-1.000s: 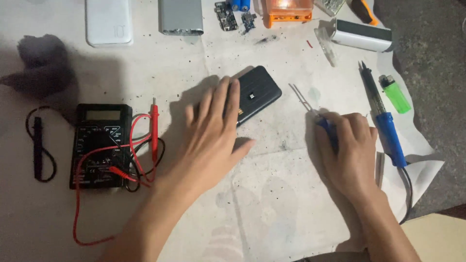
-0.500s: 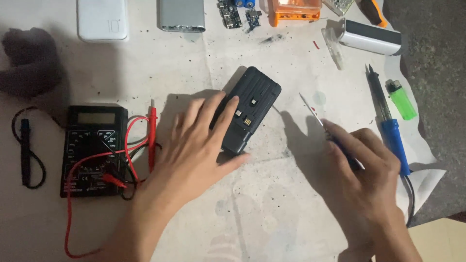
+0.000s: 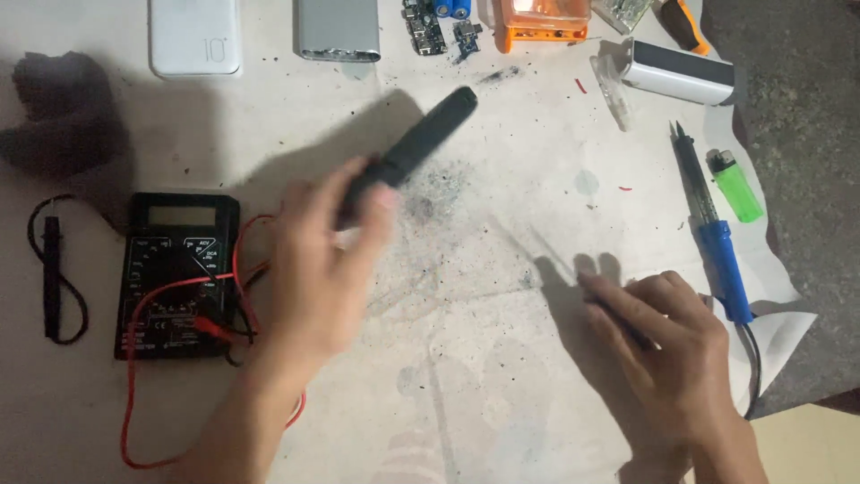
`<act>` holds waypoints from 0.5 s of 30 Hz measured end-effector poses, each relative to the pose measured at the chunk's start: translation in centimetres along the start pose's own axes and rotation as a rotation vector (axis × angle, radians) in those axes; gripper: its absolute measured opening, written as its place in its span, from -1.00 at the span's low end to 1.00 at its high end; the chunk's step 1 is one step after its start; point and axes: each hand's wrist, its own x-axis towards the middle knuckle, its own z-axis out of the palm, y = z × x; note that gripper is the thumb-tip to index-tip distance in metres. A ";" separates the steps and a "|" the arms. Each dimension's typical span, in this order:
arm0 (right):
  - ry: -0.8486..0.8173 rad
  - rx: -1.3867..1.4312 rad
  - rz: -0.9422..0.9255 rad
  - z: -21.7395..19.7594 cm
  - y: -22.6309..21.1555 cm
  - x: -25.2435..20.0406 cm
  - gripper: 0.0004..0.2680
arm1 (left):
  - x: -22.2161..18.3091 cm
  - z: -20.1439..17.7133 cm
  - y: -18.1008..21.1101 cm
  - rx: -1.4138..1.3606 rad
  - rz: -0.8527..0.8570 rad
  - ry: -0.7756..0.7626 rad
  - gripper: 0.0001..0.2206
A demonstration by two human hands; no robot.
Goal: Testing a power bank with a multimeter and then prying open the plastic casing with a screwdriver.
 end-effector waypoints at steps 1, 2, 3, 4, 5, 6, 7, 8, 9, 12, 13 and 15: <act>-0.031 -0.006 -0.092 -0.3 0.2 0.0 -0.75 | 0.0 -0.5 0.3 -0.164 -0.357 0.010 -0.62; -0.032 -0.007 -0.095 0.3 0.6 -0.3 -0.75 | 0.6 -0.4 -0.2 -0.165 -0.357 0.012 -0.62; -0.085 0.040 -0.019 0.9 0.8 -0.6 -0.73 | 1.2 -0.3 -0.6 -0.562 -0.382 0.086 -0.66; -0.137 0.086 0.056 1.5 1.1 -1.0 -0.70 | 1.8 -0.2 -1.1 -0.960 -0.398 0.162 -0.70; -0.133 0.086 0.057 1.7 -1.0 0.2 -0.70 | 1.9 -0.6 -1.0 -0.960 -0.393 0.160 -0.70; -0.167 0.107 -0.233 1.9 -3.0 1.4 -0.68 | 2.0 -0.9 -0.9 -1.042 -0.389 0.159 -0.65; -0.203 0.123 -0.524 2.1 -5.1 2.6 -0.65 | 2.1 -1.3 -0.8 -1.126 -0.384 0.160 -0.60; -0.199 0.122 -0.525 2.6 -5.6 4.0 -0.65 | 2.3 -1.6 -0.6 -1.126 -0.379 0.158 -0.60; -0.221 0.334 -0.329 3.1 -6.3 5.3 -0.80 | 2.3 -1.9 -0.5 -1.152 -0.369 0.192 -0.59; -0.265 0.658 0.121 5.0 -6.0 10.4 -0.90 | 2.4 -3.0 -0.1 -1.184 -0.341 0.250 -0.57; -0.279 0.762 0.376 5.6 -5.5 12.4 -0.91 | 2.5 -3.2 0.2 -1.195 -0.320 0.266 -0.56; -0.113 0.411 -0.038 6.0 -1.3 14.5 -0.95 | 2.5 -3.3 0.2 -1.226 -0.330 0.282 -0.56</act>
